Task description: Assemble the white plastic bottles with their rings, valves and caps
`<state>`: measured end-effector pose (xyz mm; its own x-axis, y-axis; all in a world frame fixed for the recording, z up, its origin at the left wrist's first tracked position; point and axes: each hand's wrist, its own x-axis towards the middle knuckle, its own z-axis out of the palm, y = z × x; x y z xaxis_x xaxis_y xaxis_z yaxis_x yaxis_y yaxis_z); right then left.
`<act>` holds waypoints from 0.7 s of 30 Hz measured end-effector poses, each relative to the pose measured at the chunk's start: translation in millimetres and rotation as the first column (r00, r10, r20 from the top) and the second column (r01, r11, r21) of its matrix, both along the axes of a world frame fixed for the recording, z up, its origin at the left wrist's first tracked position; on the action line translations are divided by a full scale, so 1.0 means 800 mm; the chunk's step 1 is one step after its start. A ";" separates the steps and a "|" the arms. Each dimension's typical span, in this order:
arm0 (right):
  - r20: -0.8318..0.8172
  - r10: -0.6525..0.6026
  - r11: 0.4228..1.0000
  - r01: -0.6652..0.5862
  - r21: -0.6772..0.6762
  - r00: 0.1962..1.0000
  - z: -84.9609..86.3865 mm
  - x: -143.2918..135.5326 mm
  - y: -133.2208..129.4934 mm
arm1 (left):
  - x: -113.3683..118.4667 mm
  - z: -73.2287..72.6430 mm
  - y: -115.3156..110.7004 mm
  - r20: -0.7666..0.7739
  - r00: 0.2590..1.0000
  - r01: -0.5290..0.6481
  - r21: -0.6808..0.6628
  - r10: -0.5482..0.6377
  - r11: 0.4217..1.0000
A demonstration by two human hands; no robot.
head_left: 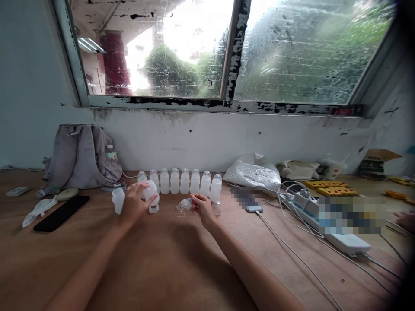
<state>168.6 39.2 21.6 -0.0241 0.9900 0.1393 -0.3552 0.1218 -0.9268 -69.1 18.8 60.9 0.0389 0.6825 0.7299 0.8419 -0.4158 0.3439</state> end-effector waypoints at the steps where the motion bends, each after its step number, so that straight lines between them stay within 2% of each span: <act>1: 0.010 0.004 1.000 -0.004 -0.001 1.000 0.000 -0.002 -0.002 | -0.018 0.006 0.008 -0.056 0.997 -0.052 0.024 0.054 0.998; 5: 0.057 0.012 1.000 -0.012 -0.003 0.998 0.000 -0.010 -0.008 | -0.073 0.018 0.029 -0.201 0.949 -0.235 0.062 0.243 0.970; 8: 0.105 0.008 1.000 -0.008 0.003 0.994 -0.001 -0.014 -0.010 | -0.090 0.018 0.038 -0.281 0.909 -0.305 0.053 0.307 0.951; 14: 0.276 0.013 0.999 -0.026 0.041 0.961 -0.012 -0.018 -0.007 | -0.083 0.003 0.051 -0.444 0.840 -0.327 0.042 0.311 0.944; 21: 0.512 -0.016 0.985 -0.074 0.156 0.859 -0.025 -0.025 -0.010 | -0.071 -0.016 0.055 -0.509 0.773 -0.405 0.066 0.379 0.912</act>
<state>148.5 31.4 1.6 -0.1647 0.9515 0.2599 0.1553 0.2852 -0.9458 -126.0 63.0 48.4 0.1108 0.7504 0.6516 0.9870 -0.0065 -0.1604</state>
